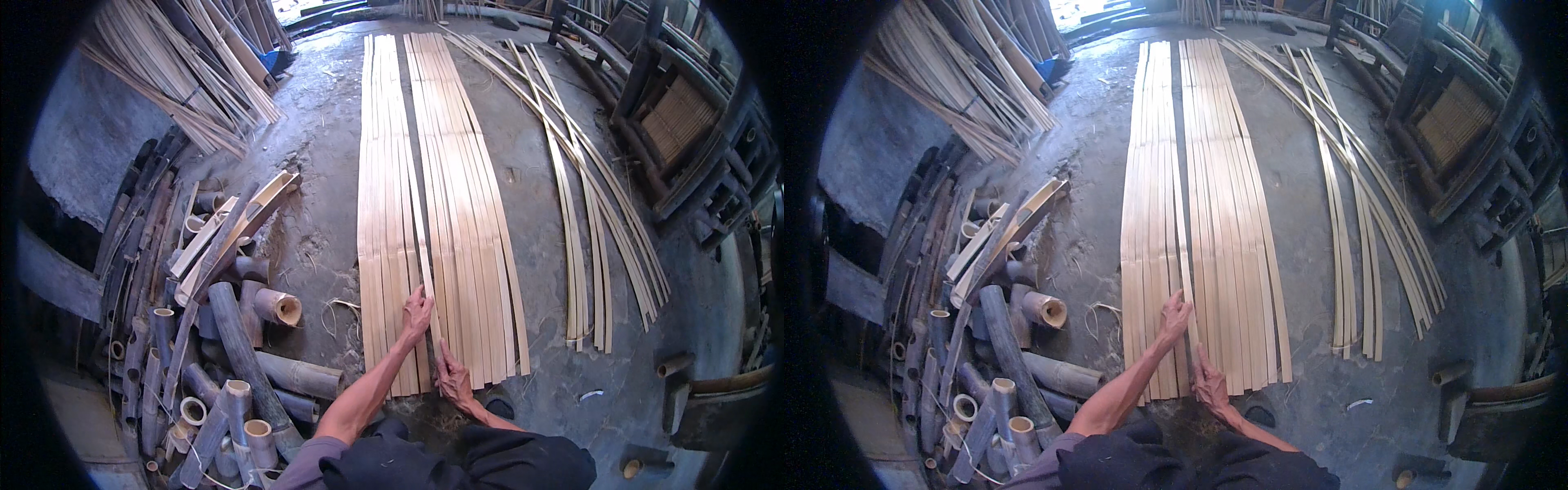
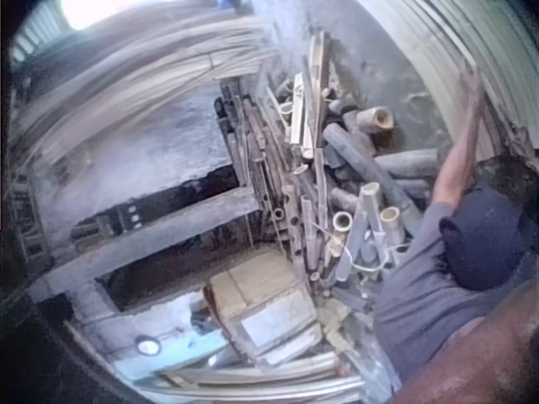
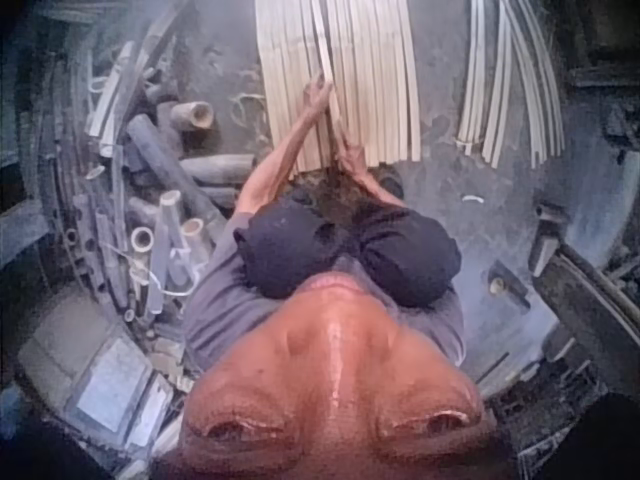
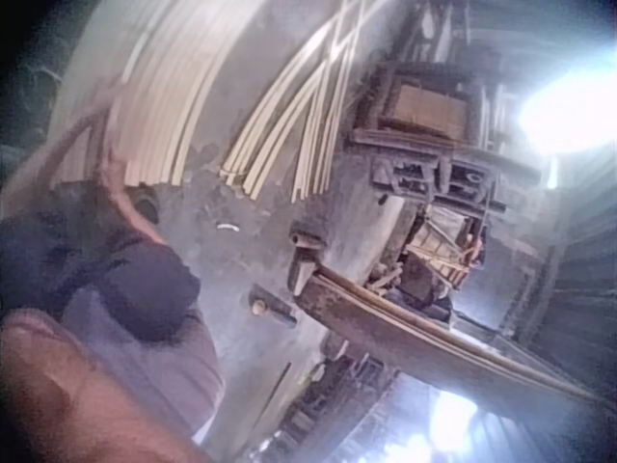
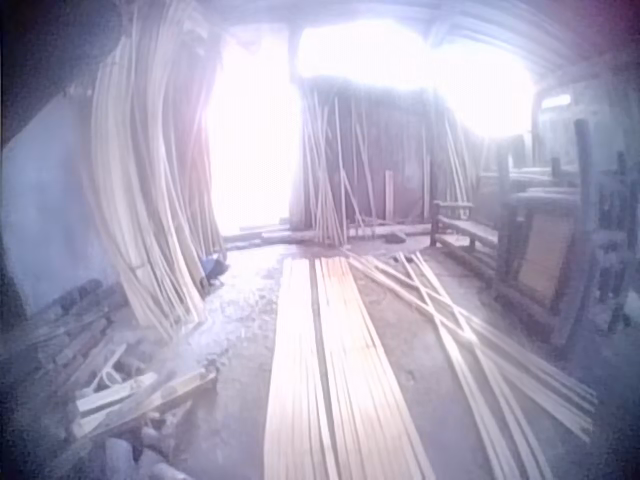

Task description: The person sits on the floor and arranges long, thin bamboo strips side by side. They repeatedly pick up individual strips and place them into a neat, parallel stack.

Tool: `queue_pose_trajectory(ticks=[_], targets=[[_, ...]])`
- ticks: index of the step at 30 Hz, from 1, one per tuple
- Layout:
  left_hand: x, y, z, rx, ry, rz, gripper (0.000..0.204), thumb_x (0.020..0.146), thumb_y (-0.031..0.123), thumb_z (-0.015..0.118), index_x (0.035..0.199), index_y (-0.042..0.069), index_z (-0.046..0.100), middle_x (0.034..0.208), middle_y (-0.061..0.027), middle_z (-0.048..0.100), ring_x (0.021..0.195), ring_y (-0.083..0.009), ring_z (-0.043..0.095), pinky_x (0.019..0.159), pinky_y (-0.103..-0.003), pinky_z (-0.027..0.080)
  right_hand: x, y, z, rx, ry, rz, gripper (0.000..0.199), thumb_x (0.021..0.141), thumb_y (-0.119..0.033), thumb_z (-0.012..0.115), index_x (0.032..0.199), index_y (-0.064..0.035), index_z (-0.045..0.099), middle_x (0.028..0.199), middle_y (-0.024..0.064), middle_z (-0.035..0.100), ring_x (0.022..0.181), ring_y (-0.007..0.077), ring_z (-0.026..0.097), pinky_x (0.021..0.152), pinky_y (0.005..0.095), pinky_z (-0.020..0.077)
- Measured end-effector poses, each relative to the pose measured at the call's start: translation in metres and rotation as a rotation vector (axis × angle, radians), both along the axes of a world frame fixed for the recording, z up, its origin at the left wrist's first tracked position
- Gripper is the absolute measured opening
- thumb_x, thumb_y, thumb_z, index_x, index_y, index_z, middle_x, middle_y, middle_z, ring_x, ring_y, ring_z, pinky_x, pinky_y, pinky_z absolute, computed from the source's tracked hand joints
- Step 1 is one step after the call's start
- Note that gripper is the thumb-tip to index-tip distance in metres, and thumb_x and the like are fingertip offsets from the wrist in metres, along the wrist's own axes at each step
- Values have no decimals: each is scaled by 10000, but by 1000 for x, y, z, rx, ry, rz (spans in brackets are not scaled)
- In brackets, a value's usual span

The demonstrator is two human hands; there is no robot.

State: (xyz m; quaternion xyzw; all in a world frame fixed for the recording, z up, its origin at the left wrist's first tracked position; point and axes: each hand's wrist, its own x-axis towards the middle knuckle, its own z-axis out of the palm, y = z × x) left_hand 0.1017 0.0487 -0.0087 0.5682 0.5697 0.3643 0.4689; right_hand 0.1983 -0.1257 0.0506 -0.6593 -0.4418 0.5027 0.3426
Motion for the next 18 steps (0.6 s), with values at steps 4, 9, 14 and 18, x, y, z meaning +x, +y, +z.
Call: queue_pose_trajectory(ticks=[4,9,14,18], targets=[[-11,-23,50,131,395,-124,507,912,181,567,1368,4,434,988,-172,643,871,-319,638,754,-439,486,4,-1,-12,-19,-37,22,547,1006,-190,485,1512,-234,284,605,30,541,517,115,555,490,290,477],[-35,-38,40,514,682,-196,524,905,226,568,1377,33,449,1360,-165,489,1258,-307,473,1029,-458,358,0,2,-33,40,-117,131,555,1004,-190,487,1515,-223,274,640,66,598,554,132,601,524,314,495],[-50,-44,16,559,765,-271,508,959,296,486,1390,30,452,1472,-151,403,1393,-288,330,1154,-423,207,-6,8,-14,11,-90,148,553,1003,-188,496,1512,-207,283,650,68,606,562,136,610,557,315,504],[-46,-44,20,548,744,-282,504,977,326,454,1386,31,458,1466,-151,415,1399,-279,328,1167,-421,179,2,12,-35,77,-184,151,557,997,-179,511,1509,-201,292,649,87,593,569,128,596,568,314,503]])
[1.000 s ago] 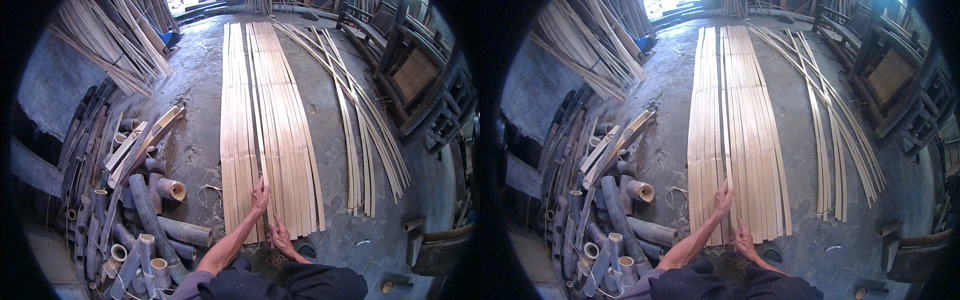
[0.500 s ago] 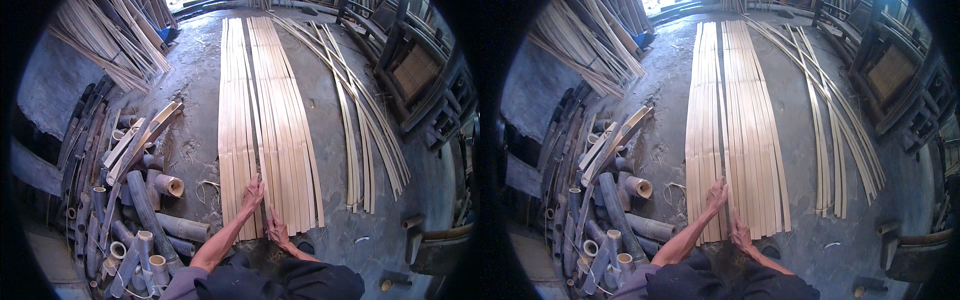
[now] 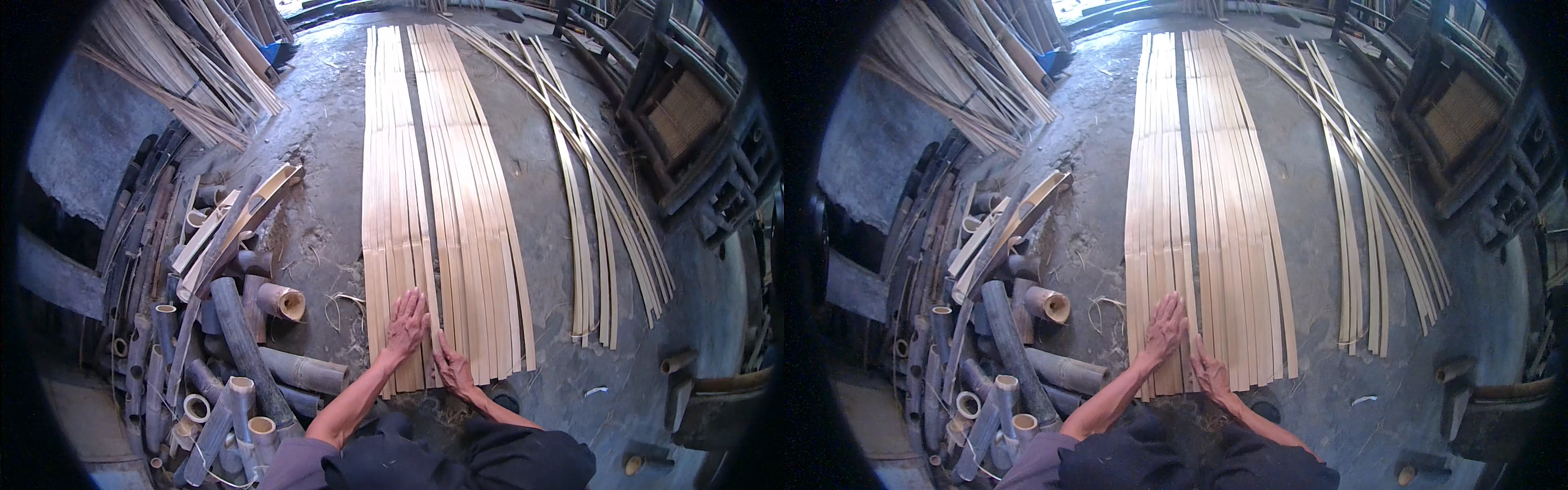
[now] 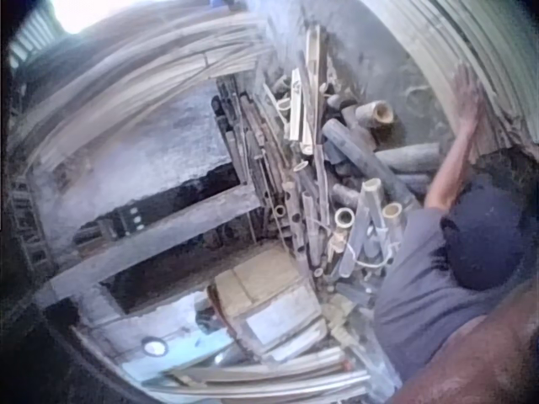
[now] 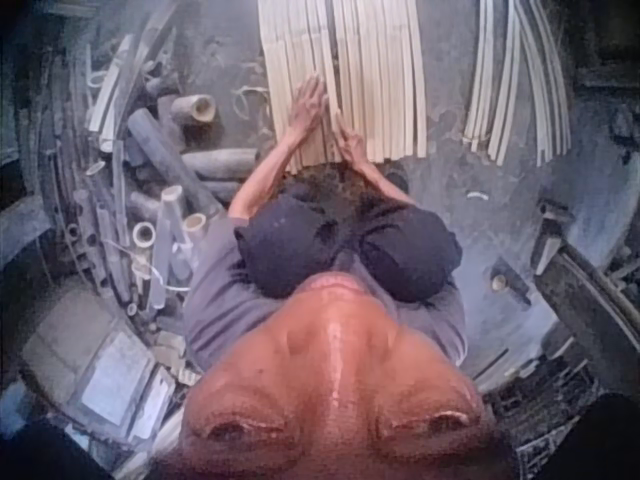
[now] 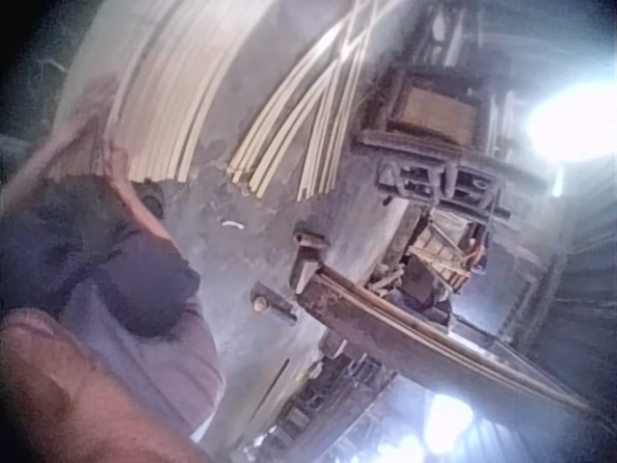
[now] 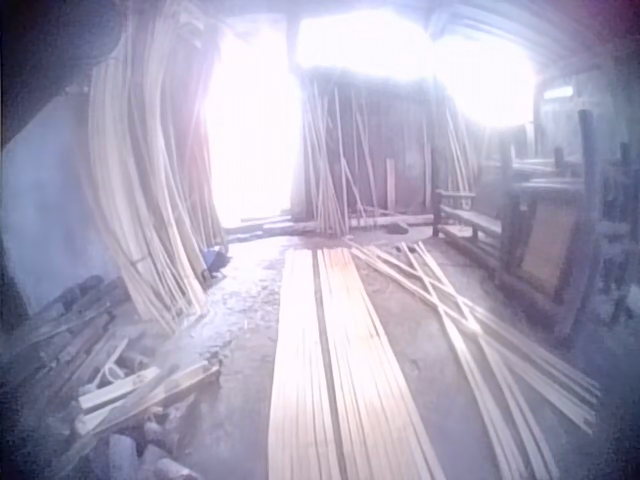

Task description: The person sits on the floor and arranges long, thin bamboo strips side by side. They repeatedly pick up individual strips and place them into a neat, parallel stack.

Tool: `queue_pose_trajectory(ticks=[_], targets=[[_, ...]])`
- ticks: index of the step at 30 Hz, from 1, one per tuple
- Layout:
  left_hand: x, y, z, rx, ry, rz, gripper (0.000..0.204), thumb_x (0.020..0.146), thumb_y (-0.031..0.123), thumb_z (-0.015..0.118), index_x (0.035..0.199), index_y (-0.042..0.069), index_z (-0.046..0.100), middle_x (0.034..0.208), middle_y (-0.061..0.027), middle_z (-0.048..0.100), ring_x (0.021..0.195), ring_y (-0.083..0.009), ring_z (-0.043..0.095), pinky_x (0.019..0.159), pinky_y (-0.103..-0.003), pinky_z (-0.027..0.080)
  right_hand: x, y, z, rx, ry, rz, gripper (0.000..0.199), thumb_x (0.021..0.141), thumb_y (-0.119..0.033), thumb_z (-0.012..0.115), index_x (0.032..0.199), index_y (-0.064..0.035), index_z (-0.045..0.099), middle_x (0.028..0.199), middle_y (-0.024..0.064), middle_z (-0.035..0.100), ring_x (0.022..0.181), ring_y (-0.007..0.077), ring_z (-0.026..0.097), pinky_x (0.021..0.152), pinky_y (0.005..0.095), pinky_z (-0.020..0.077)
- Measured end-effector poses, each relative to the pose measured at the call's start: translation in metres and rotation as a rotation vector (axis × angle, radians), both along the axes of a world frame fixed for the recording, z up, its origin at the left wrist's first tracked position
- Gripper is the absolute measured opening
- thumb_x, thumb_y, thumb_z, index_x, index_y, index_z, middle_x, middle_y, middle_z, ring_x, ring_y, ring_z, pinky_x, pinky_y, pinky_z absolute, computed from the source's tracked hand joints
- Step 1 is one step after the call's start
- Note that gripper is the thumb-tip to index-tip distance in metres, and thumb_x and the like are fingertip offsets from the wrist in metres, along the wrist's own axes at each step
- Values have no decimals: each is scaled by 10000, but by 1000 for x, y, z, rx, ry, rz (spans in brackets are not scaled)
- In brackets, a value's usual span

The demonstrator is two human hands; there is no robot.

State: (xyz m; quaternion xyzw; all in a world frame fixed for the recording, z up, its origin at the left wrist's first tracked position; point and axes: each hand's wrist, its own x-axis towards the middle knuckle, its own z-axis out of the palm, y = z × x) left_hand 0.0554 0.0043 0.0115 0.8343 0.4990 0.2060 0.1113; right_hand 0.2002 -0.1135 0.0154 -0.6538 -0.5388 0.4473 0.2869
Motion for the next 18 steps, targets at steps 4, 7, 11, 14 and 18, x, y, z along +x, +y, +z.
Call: queue_pose_trajectory(ticks=[4,7,11,14,18], targets=[[11,-2,9,-10,-108,55,487,962,287,502,1363,13,468,1389,-179,474,1340,-305,399,1123,-435,261,5,1,2,-16,62,-22,564,980,-195,529,1498,-193,306,650,178,451,553,187,478,544,336,439],[24,-4,20,-96,-326,116,430,949,229,546,1304,-8,497,1189,-187,569,1158,-311,523,975,-435,407,7,0,10,92,6,-8,568,973,-192,532,1494,-197,306,662,211,383,550,210,408,527,336,393],[39,5,26,-801,-972,385,302,980,221,536,1200,14,547,850,-75,584,717,-179,576,629,-347,482,0,-1,24,98,-34,23,574,982,-184,525,1504,-196,287,658,216,466,555,187,475,541,312,433],[34,10,48,-725,-1154,488,267,1002,274,516,1016,14,573,657,-3,514,524,-95,500,475,-285,425,-6,0,64,43,149,-17,548,1007,-249,488,1511,-180,283,707,165,597,595,166,588,558,314,491],[34,12,142,-218,-1166,454,298,1004,302,522,940,23,606,583,34,438,487,-52,435,425,-251,368,7,-12,61,-58,363,-147,529,1030,-331,415,1510,-155,281,814,100,653,657,157,658,571,318,532]])
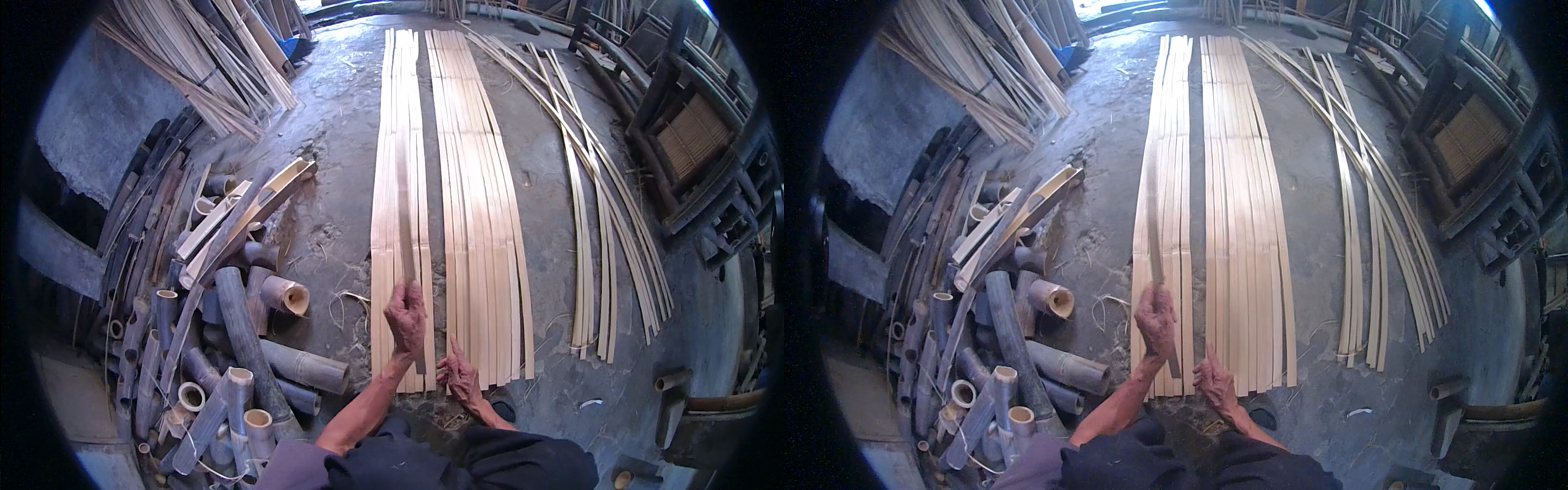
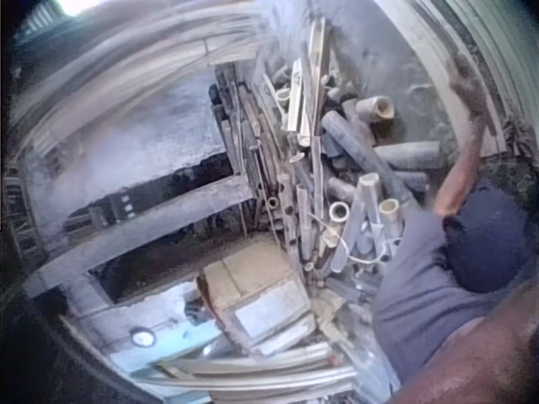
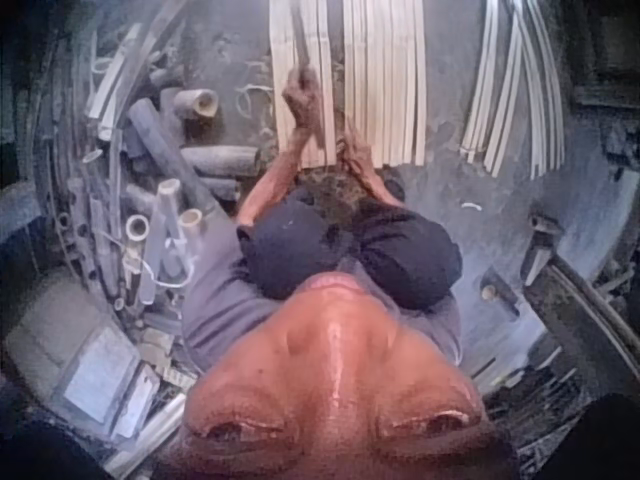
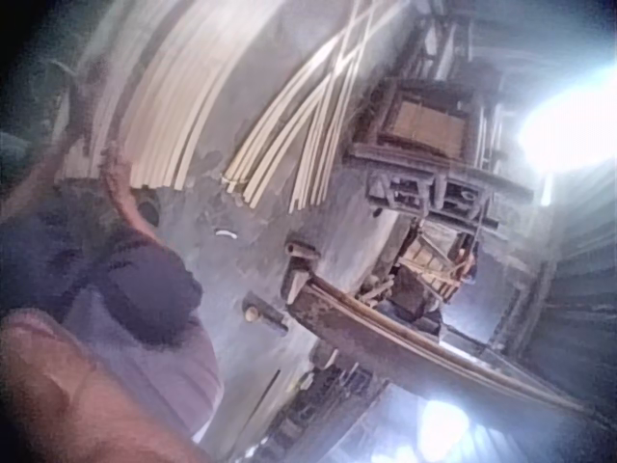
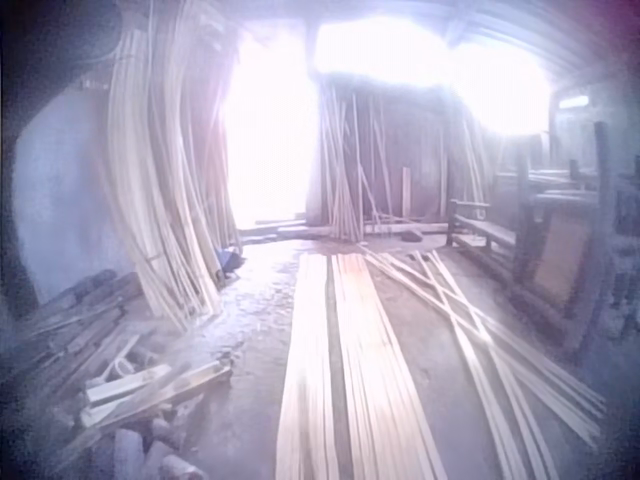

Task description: The person sits on the floor and arranges long, thin bamboo strips side by side. They repeatedly pick up individual strips and place them into a neat, parallel stack.

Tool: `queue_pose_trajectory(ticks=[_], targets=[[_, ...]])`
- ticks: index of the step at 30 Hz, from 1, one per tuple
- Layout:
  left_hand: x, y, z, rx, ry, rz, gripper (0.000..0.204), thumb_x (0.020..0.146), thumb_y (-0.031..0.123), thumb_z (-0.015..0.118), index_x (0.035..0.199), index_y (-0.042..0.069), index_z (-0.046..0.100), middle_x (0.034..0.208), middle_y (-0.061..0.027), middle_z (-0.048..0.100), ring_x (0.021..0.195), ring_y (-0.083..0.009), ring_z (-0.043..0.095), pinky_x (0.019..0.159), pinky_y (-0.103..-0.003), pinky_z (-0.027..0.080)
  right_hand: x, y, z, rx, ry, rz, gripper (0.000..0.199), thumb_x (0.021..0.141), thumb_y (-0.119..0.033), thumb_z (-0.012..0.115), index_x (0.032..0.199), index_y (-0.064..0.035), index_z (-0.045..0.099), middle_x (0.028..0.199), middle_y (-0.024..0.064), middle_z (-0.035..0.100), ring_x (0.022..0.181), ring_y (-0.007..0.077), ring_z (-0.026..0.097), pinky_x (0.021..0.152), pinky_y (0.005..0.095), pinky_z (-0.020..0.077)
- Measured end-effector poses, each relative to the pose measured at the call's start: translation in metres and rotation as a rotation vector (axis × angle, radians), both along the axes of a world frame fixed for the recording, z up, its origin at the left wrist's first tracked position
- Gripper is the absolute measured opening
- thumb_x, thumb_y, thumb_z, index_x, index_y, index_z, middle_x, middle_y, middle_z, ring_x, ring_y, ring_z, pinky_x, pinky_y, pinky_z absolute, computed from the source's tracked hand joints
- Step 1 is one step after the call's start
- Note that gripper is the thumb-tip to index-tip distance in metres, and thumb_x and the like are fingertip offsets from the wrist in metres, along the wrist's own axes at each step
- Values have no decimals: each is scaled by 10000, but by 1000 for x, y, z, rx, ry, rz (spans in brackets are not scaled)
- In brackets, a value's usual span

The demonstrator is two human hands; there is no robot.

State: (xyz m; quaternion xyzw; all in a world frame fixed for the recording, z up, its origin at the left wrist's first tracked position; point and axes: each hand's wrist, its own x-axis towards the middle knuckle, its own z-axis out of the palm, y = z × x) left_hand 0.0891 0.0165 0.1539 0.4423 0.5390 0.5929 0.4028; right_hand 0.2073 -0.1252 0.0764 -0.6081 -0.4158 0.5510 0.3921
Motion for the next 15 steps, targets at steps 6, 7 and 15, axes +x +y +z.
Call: queue_pose_trajectory(ticks=[6,7,15], targets=[[-52,14,-47,-100,198,96,293,994,304,534,989,21,611,582,-27,471,512,-127,484,477,-336,403,5,-5,-27,-11,-99,79,514,1027,-356,416,1462,-86,368,824,99,647,643,152,655,587,302,535],[-60,18,-57,-120,339,98,260,976,255,539,944,1,587,596,-117,495,526,-230,498,520,-394,411,4,-7,-27,-21,-107,69,509,1024,-355,425,1448,-75,391,821,97,647,639,152,655,591,302,535],[-100,10,-95,-260,436,-31,246,948,205,499,864,-23,537,655,-196,539,564,-301,528,555,-438,420,1,-9,-20,-99,-127,92,443,1028,-291,445,1399,-50,468,853,66,655,656,113,642,560,261,520]])
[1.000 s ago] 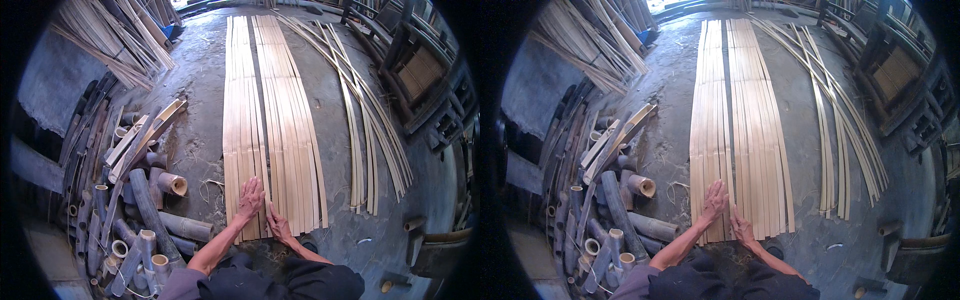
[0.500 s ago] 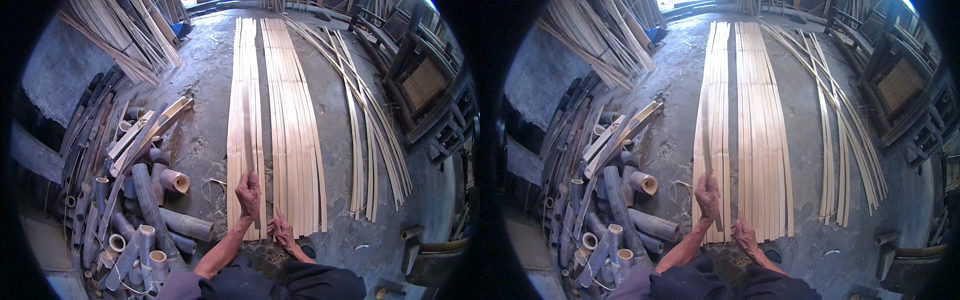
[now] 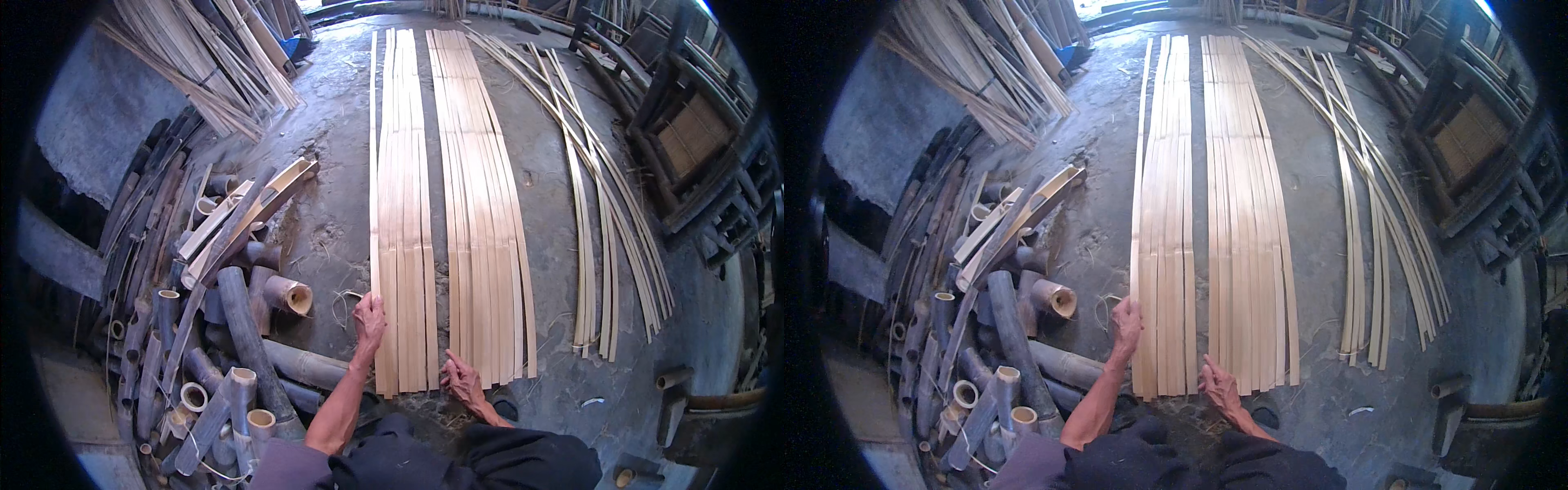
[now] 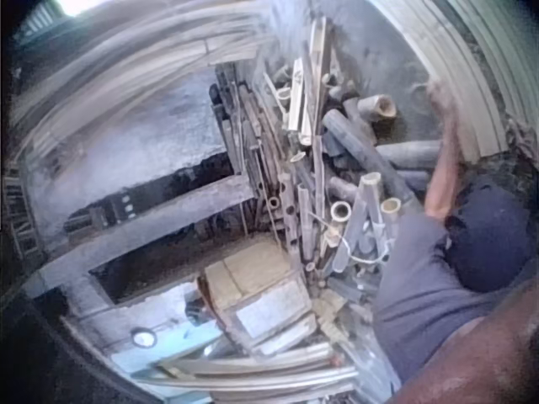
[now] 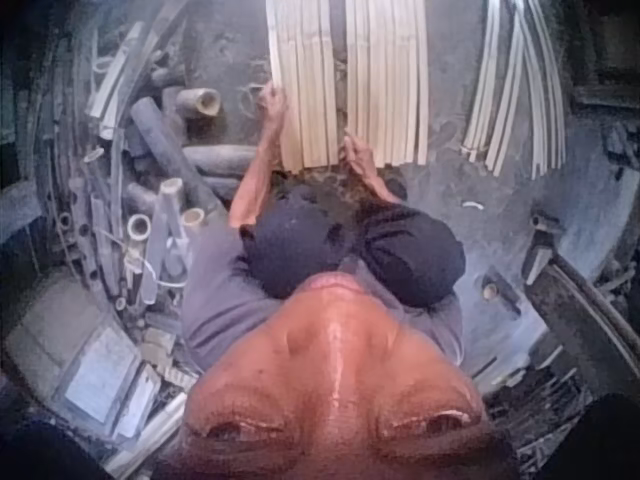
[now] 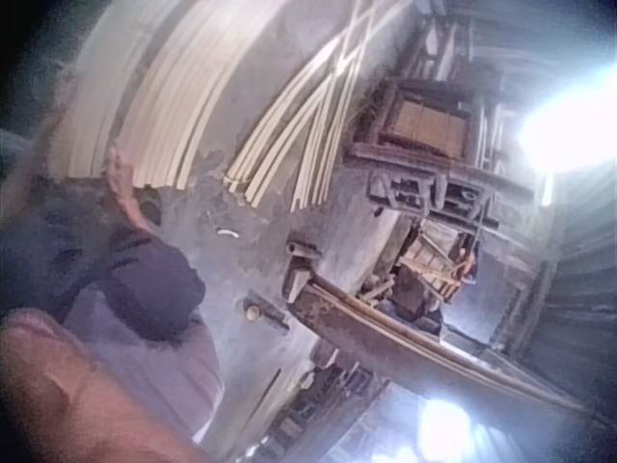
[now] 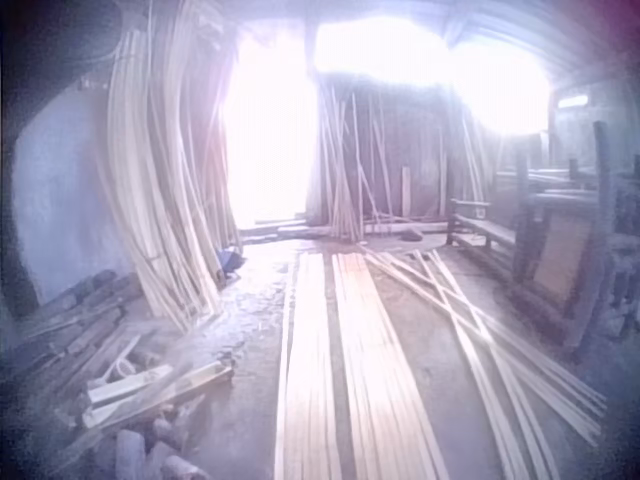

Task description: The person sits on the floor and arranges long, thin bamboo strips side by side. They repeatedly pick up individual strips and place them into a neat, parallel stack.

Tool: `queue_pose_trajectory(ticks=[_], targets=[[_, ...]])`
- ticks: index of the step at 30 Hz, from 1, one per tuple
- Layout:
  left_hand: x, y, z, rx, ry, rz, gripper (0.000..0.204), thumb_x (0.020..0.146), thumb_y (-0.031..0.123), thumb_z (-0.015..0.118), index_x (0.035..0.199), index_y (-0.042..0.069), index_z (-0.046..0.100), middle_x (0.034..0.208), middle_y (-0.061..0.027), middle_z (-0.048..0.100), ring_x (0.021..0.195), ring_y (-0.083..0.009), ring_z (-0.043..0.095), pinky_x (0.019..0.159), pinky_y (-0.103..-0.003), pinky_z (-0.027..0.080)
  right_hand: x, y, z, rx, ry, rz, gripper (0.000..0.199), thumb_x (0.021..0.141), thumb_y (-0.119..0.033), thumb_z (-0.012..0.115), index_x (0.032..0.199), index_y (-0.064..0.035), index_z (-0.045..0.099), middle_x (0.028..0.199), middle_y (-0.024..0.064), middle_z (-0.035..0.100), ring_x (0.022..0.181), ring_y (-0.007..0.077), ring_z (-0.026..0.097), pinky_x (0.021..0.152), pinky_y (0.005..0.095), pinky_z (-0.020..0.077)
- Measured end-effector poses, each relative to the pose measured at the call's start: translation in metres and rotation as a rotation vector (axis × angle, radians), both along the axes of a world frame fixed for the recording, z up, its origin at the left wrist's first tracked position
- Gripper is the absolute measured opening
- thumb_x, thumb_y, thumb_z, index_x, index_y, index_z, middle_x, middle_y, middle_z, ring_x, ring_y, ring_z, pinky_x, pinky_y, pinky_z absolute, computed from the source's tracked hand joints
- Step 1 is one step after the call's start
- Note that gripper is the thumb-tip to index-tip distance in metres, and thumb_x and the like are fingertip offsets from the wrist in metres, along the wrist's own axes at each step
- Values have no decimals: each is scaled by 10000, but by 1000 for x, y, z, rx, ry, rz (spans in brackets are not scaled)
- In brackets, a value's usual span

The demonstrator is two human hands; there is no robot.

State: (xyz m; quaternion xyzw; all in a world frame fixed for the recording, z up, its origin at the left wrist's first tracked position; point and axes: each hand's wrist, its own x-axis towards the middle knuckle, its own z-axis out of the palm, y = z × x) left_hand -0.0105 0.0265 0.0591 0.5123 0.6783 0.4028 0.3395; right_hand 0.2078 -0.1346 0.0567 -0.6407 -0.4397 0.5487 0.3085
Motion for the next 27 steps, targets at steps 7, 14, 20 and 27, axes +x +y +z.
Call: queue_pose_trajectory(ticks=[7,14,20,27], targets=[[-23,-18,2,52,107,-32,240,948,195,485,952,-7,613,698,-167,598,631,-272,598,583,-409,464,-5,-5,3,34,13,5,408,1017,-254,483,1352,-24,514,848,70,664,664,125,642,603,262,521],[-29,-26,-3,-58,69,-97,276,962,214,466,876,-19,587,605,-80,531,561,-151,525,530,-359,439,-6,-11,-12,42,42,2,372,1008,-219,502,1318,-20,548,850,84,665,666,126,638,609,261,522],[-35,-13,-15,-62,93,-85,209,927,173,523,939,-19,606,751,-238,625,720,-390,652,615,-453,482,-7,-11,-9,42,16,17,351,1005,-200,502,1298,-18,566,860,87,660,663,121,636,604,257,523],[-24,-10,-17,-58,80,-91,207,935,176,522,895,-17,584,717,-239,599,703,-399,640,594,-459,463,-3,-13,-8,41,3,-4,345,1002,-203,507,1278,-8,577,839,83,654,668,128,645,603,257,526]])
